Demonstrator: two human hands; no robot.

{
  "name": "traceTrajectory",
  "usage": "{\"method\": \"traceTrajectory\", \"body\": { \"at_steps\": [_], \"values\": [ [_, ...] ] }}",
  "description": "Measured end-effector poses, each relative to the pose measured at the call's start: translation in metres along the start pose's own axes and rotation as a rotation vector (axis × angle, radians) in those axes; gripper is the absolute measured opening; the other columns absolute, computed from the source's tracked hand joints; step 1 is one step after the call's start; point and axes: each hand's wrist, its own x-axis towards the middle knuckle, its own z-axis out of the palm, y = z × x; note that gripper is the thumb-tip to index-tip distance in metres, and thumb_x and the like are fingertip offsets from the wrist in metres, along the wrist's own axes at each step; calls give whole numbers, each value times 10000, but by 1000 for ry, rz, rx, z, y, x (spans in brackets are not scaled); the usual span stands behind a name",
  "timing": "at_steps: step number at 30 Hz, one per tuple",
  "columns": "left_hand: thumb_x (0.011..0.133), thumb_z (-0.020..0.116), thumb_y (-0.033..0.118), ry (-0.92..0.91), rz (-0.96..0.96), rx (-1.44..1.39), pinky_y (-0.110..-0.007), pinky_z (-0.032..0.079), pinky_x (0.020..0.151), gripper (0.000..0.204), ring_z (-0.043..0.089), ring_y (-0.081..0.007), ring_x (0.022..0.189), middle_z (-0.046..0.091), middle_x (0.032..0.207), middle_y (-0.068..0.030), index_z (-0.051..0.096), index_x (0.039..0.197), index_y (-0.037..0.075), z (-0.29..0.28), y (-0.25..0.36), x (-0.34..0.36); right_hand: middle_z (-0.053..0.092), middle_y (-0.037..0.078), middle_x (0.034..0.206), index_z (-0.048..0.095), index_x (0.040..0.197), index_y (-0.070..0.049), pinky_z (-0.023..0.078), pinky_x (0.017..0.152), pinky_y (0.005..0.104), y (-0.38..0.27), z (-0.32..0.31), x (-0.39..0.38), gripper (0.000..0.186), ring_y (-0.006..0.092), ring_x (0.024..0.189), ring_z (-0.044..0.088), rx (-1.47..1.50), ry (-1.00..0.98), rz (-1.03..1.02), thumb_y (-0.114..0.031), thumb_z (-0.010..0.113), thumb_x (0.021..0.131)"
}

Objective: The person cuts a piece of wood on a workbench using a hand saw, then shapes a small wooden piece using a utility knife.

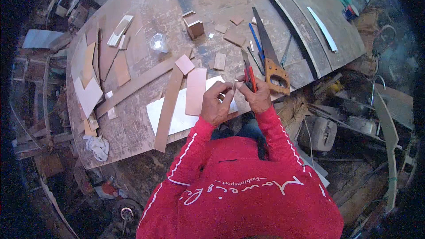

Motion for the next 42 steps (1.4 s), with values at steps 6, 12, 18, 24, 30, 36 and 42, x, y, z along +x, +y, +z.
{"method": "traceTrajectory", "body": {
  "at_steps": [6, 12, 18, 24, 30, 36, 42],
  "values": [
    [882, 616, 83, -131, -253, -196, -261, 488, 657, 263, 605, -114, 761, 649, 847, -66, 598, 1123, -22, -5, -5, -3, 615, -6, 727, 686, 967, -10, 454, 636, 239, 6, 1, 5, 233, 70, 671, 535, 96, -83, 93, -193, 736, 831],
    [887, 600, 70, -85, -188, -258, -251, 488, 623, 311, 613, -113, 699, 687, 819, -81, 551, 1175, -34, -5, -29, 0, 592, 7, 705, 666, 960, -2, 441, 606, 250, 19, 9, 6, 224, 77, 666, 531, -24, -63, 10, -209, 678, 876],
    [892, 602, 74, 165, -320, -335, -265, 498, 595, 226, 635, -137, 691, 695, 863, -107, 572, 1092, -27, -3, -62, 0, 552, 20, 683, 644, 939, 3, 435, 593, 282, 74, 3, -17, 284, 109, 639, 508, 19, -61, 246, -273, 579, 934],
    [869, 618, 62, 402, -191, 16, -290, 508, 631, 109, 639, -177, 722, 663, 831, -107, 624, 953, -8, 2, -94, -7, 517, 8, 664, 649, 949, -18, 386, 555, 261, 100, 15, -35, 394, 93, 604, 479, -213, -111, 176, -364, 465, 998],
    [826, 642, 0, 542, 19, 151, -327, 504, 652, 91, 628, -234, 731, 614, 820, -130, 626, 915, -12, 13, -108, -20, 631, 138, 761, 636, 969, -7, 478, 678, 351, 79, 31, -43, 429, 235, 707, 618, -410, -156, 153, -385, 435, 992],
    [810, 653, -18, 546, 152, 284, -348, 502, 633, 73, 616, -279, 694, 591, 792, -148, 610, 868, -10, 16, -105, -25, 649, 275, 851, 613, 1026, -18, 478, 742, 531, 79, 32, -48, 412, 477, 818, 617, -480, -213, 187, -378, 418, 984],
    [806, 652, -24, 563, 153, 308, -348, 501, 624, 73, 615, -278, 687, 583, 780, -149, 601, 857, -14, 19, -102, -26, 645, 299, 869, 608, 1004, -21, 482, 754, 544, 90, 34, -50, 430, 476, 840, 627, -519, -209, 138, -389, 387, 987]
  ]
}}
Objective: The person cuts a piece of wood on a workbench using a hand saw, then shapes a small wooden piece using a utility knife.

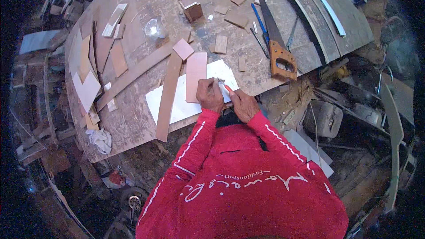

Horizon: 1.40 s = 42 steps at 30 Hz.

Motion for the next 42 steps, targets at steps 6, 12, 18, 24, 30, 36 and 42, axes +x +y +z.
{"method": "traceTrajectory", "body": {
  "at_steps": [6, 12, 18, 24, 30, 36, 42],
  "values": [
    [807, 655, -19, 11, -26, 3, -342, 503, 613, 79, 616, -267, 674, 582, 779, -146, 598, 861, -16, 2, -6, -3, 625, 277, 843, 588, 989, -14, 475, 706, 536, 2, 3, 1, 410, 477, 822, 615, -83, 20, 2, -372, 388, 992],
    [805, 657, -18, 33, -45, 1, -347, 503, 603, 79, 609, -270, 661, 581, 776, -144, 597, 857, -15, 4, 2, -4, 629, 298, 856, 570, 954, 16, 464, 721, 554, 2, 0, 6, 443, 505, 830, 602, -127, -9, 198, -387, 390, 991],
    [835, 657, 52, 31, -88, 22, -313, 493, 621, 83, 604, -195, 694, 600, 802, -113, 624, 848, -22, 6, -3, -6, 592, 237, 847, 585, 1018, -15, 489, 664, 508, 27, 21, 0, 286, 440, 749, 622, -253, 31, -224, -245, 415, 992],
    [822, 660, 34, 51, -102, -19, -335, 519, 635, 90, 620, -241, 714, 590, 806, -131, 605, 862, -25, 9, -5, -9, 558, 207, 889, 547, 1201, -47, 505, 635, 497, 35, 25, 1, 290, 403, 735, 608, -328, 14, -118, -146, 443, 949],
    [824, 654, 18, 15, -48, -21, -331, 535, 631, 95, 624, -245, 735, 582, 823, -135, 596, 883, -29, 10, -12, -12, 563, 204, 910, 526, 1284, -117, 501, 645, 508, 30, 26, 0, 341, 410, 742, 612, -353, -1, -68, -199, 387, 983],
    [812, 657, 1, 17, -9, -10, -326, 538, 628, 117, 619, -243, 759, 573, 846, -130, 588, 904, -14, 10, -10, -9, 560, 223, 931, 540, 1215, -41, 498, 656, 512, 19, 15, 1, 348, 411, 772, 617, -347, -19, -86, -238, 348, 1002],
    [817, 662, 11, -10, -21, 14, -293, 554, 664, 124, 616, -200, 770, 570, 863, -112, 568, 895, -8, 11, -5, -7, 576, 231, 907, 562, 1030, -4, 496, 648, 508, 9, 2, -15, 319, 422, 785, 617, -140, 106, -187, -245, 355, 997]
  ]
}}
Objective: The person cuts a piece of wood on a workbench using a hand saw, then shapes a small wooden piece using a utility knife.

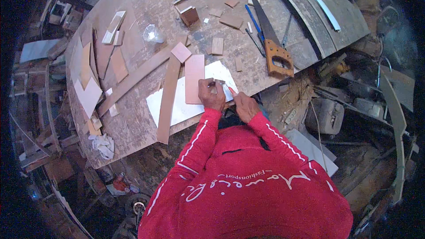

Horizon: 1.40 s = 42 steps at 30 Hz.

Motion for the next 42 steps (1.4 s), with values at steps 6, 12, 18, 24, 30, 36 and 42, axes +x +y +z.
{"method": "traceTrajectory", "body": {
  "at_steps": [6, 12, 18, 24, 30, 36, 42],
  "values": [
    [785, 669, 1, 13, -4, -7, -351, 539, 607, 151, 604, -284, 759, 549, 853, -143, 554, 883, -5, 2, -4, -3, 565, 230, 887, 552, 1031, -10, 500, 652, 499, 27, 19, 0, 240, 418, 783, 612, -285, -94, -53, -164, 378, 973],
    [789, 669, 2, 19, -63, -12, -340, 534, 612, 161, 605, -259, 730, 565, 851, -137, 549, 895, -11, 1, -4, -2, 586, 257, 906, 545, 1028, -13, 491, 676, 514, 33, 16, -1, 255, 441, 846, 609, -239, -76, -80, -210, 389, 981],
    [838, 643, -12, 5, -387, -297, -308, 548, 689, 144, 629, -184, 776, 594, 862, -100, 549, 948, -15, -12, -1, 10, 622, 309, 868, 549, 1063, -24, 457, 765, 562, 22, -13, 19, 344, 506, 854, 594, 53, 103, 351, -335, 454, 949],
    [884, 588, -34, 32, -585, -654, -304, 576, 748, 176, 671, -208, 851, 632, 897, -120, 575, 1059, -47, -16, 15, 26, 594, 243, 1001, 564, 1095, -37, 467, 809, 505, 22, -25, 65, 311, 441, 953, 580, -201, 212, 142, -283, 537, 907],
    [918, 593, 20, -7, -662, -703, -314, 591, 741, 204, 693, -230, 844, 659, 971, -153, 588, 1106, -58, -15, 42, 35, 551, 181, 1011, 613, 1141, -102, 479, 809, 474, 30, -15, 80, 332, 377, 971, 557, -430, 268, 33, -264, 630, 852],
    [918, 613, 47, -8, -656, -720, -318, 595, 730, 182, 696, -218, 813, 667, 925, -144, 594, 1067, -56, -9, 39, 36, 583, 148, 1017, 654, 1107, -74, 497, 798, 437, 26, -20, 93, 318, 328, 966, 574, -397, 389, -68, -239, 662, 835],
    [893, 637, 41, 0, -501, -593, -305, 579, 724, 169, 683, -193, 798, 663, 880, -131, 604, 1027, -56, -6, 37, 35, 667, 89, 952, 644, 1096, -3, 547, 694, 306, -19, -29, 100, 329, 180, 867, 653, 849, 157, 205, -285, 606, 933]
  ]
}}
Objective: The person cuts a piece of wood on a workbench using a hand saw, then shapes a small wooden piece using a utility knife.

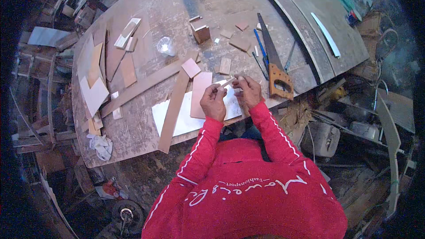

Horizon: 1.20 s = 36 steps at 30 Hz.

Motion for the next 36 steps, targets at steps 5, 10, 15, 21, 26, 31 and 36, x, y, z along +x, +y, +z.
{"method": "traceTrajectory", "body": {
  "at_steps": [5, 10, 15, 21, 26, 31, 36],
  "values": [
    [871, 643, -6, -44, 231, 254, -272, 560, 712, 160, 649, -167, 845, 643, 940, -113, 612, 1021, -53, -4, -5, -1, 677, 61, 854, 658, 1048, -7, 561, 612, 260, -1, 11, 1, 273, 142, 780, 663, -27, 15, -31, -255, 593, 953],
    [869, 646, -6, -63, 285, 238, -263, 553, 704, 135, 632, -153, 857, 630, 943, -85, 619, 998, -34, 0, 9, -5, 675, 78, 831, 673, 977, 6, 576, 587, 269, 8, 4, 8, 220, 142, 731, 664, 224, 29, 76, -205, 634, 926],
    [869, 642, -14, -61, 343, 268, -260, 550, 698, 144, 636, -149, 853, 631, 932, -88, 614, 1010, -27, -3, 8, -1, 668, 78, 806, 675, 925, 1, 567, 574, 268, -15, 5, -6, 206, 133, 703, 652, 262, -17, 85, -203, 653, 915],
    [883, 626, 7, -146, 47, -13, -281, 572, 721, 189, 664, -163, 781, 646, 904, -94, 599, 1063, -43, -2, 13, 6, 663, 63, 768, 671, 933, 2, 529, 554, 252, -8, -10, 0, 200, 109, 665, 624, 19, -66, 75, -197, 656, 912],
    [899, 615, 27, -199, -57, -4, -293, 585, 706, 199, 673, -160, 758, 662, 903, -103, 602, 1085, -43, -5, 11, 17, 658, 52, 740, 676, 929, 12, 518, 571, 255, -17, -6, -7, 200, 107, 648, 617, -36, -16, -59, -186, 661, 902],
    [903, 610, 23, -182, -89, -58, -305, 594, 725, 229, 679, -177, 782, 667, 932, -122, 595, 1123, -39, -5, 11, 24, 671, 63, 793, 691, 956, 5, 507, 616, 259, -14, -11, -6, 207, 111, 678, 615, -160, -148, -122, -188, 671, 884],
    [909, 610, 32, -188, -204, -170, -311, 597, 749, 247, 688, -201, 826, 672, 960, -135, 588, 1144, -38, -7, 8, 24, 674, 54, 798, 698, 972, 3, 502, 641, 257, -2, -8, -2, 213, 106, 711, 614, -138, -72, -157, -182, 683, 869]
  ]
}}
